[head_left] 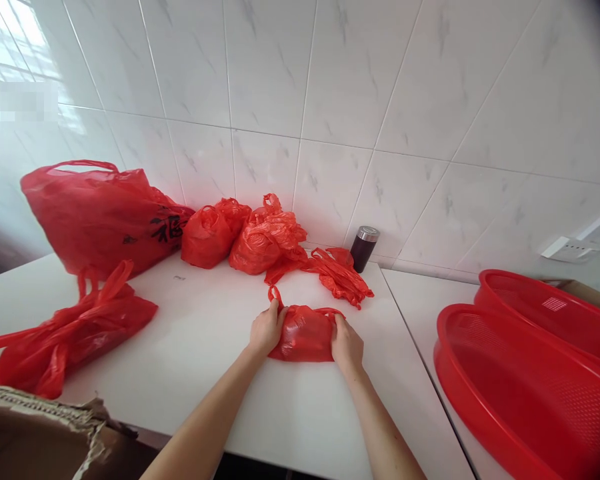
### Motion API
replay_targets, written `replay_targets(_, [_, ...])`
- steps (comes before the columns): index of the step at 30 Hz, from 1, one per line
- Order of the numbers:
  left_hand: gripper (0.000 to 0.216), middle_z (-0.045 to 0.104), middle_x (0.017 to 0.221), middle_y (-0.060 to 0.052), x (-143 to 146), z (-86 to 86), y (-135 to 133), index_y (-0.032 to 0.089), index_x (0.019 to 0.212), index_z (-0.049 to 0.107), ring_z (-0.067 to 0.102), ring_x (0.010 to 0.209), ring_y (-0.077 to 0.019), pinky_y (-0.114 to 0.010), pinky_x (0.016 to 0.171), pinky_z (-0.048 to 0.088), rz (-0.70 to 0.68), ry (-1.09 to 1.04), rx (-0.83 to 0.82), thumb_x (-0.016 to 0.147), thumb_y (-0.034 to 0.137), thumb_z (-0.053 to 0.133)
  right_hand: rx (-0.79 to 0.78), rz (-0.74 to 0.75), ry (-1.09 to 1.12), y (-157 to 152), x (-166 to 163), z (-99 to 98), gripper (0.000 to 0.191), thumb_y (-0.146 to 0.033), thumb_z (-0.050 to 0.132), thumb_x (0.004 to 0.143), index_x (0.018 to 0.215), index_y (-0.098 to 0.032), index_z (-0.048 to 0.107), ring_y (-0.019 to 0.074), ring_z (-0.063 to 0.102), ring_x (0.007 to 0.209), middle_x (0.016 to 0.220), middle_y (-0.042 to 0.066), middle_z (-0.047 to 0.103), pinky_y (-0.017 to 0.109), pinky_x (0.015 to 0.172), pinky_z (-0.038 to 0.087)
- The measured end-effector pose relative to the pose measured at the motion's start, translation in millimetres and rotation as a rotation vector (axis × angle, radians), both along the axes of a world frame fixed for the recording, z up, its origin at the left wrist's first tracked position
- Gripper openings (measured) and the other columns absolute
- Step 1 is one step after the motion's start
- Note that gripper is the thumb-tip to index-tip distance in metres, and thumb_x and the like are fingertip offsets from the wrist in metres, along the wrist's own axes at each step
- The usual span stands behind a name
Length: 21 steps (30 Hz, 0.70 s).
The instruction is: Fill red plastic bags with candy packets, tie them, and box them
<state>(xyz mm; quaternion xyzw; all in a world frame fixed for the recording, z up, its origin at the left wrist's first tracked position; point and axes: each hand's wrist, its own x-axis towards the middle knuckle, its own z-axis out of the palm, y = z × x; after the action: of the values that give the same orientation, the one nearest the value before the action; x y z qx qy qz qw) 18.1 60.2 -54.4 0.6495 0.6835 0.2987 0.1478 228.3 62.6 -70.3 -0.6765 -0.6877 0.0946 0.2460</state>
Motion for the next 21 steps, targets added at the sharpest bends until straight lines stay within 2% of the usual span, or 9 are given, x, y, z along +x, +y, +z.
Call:
replay_targets(6, [0.035,0.069,0.084,-0.011,5.7,-11.1,4.0,0.023,0.105,0.053,0.065,0.07,-0.026,-0.032,0.061,0.034,0.048,0.097,-0.033,0.096,0.046,0.028,-0.03,-0.056,-0.084,1.6,-3.6,-1.2,0.038,-0.012,0.031,0.091,0.119,-0.023,0.053,0.02,0.063,0.088,0.102,0.006,0.066,0.029,0.062,0.039])
replay_targets(12, [0.035,0.068,0.082,-0.012,7.4,-15.7,6.7,0.022,0.098,0.057,0.064,0.069,-0.0261,-0.033,0.063,0.035,0.068,0.078,-0.026,0.095,0.047,0.032,-0.007,-0.094,-0.141,1.0,-4.7,-1.2,0.033,-0.013,0.033,0.091,0.114,-0.021,0.055,0.0211,0.062,0.09,0.106,0.009,0.064,0.029,0.058,0.036])
replay_targets(16, [0.029,0.066,0.081,-0.007,2.7,-12.5,1.9,0.023,0.085,0.054,0.061,0.07,-0.0229,-0.031,0.062,0.033,0.1,-0.04,0.021,0.093,0.045,0.037,0.0,-0.106,0.07,-2.2,2.7,-0.3,0.022,-0.032,0.04,0.092,0.105,-0.023,0.056,0.0197,0.062,0.086,0.102,0.004,0.067,0.028,0.062,0.039])
replay_targets(19, [0.031,0.059,0.066,-0.002,-3.4,-9.7,-1.8,0.023,0.074,0.047,0.055,0.061,-0.0187,-0.028,0.058,0.032,0.151,-0.178,0.047,0.093,0.044,0.036,-0.013,-0.115,0.232,-5.1,7.2,2.2,0.03,-0.05,0.043,0.089,0.103,-0.026,0.055,0.0199,0.062,0.08,0.093,0.001,0.068,0.028,0.064,0.041])
replay_targets(21, [0.033,0.051,0.058,0.002,-7.5,-9.0,-4.4,0.023,0.068,0.04,0.05,0.055,-0.0163,-0.027,0.055,0.032,0.187,-0.277,0.07,0.092,0.045,0.036,-0.007,-0.138,0.268,-6.8,8.1,4.1,0.034,-0.058,0.045,0.085,0.093,-0.026,0.056,0.0204,0.06,0.077,0.087,0.001,0.067,0.028,0.063,0.041])
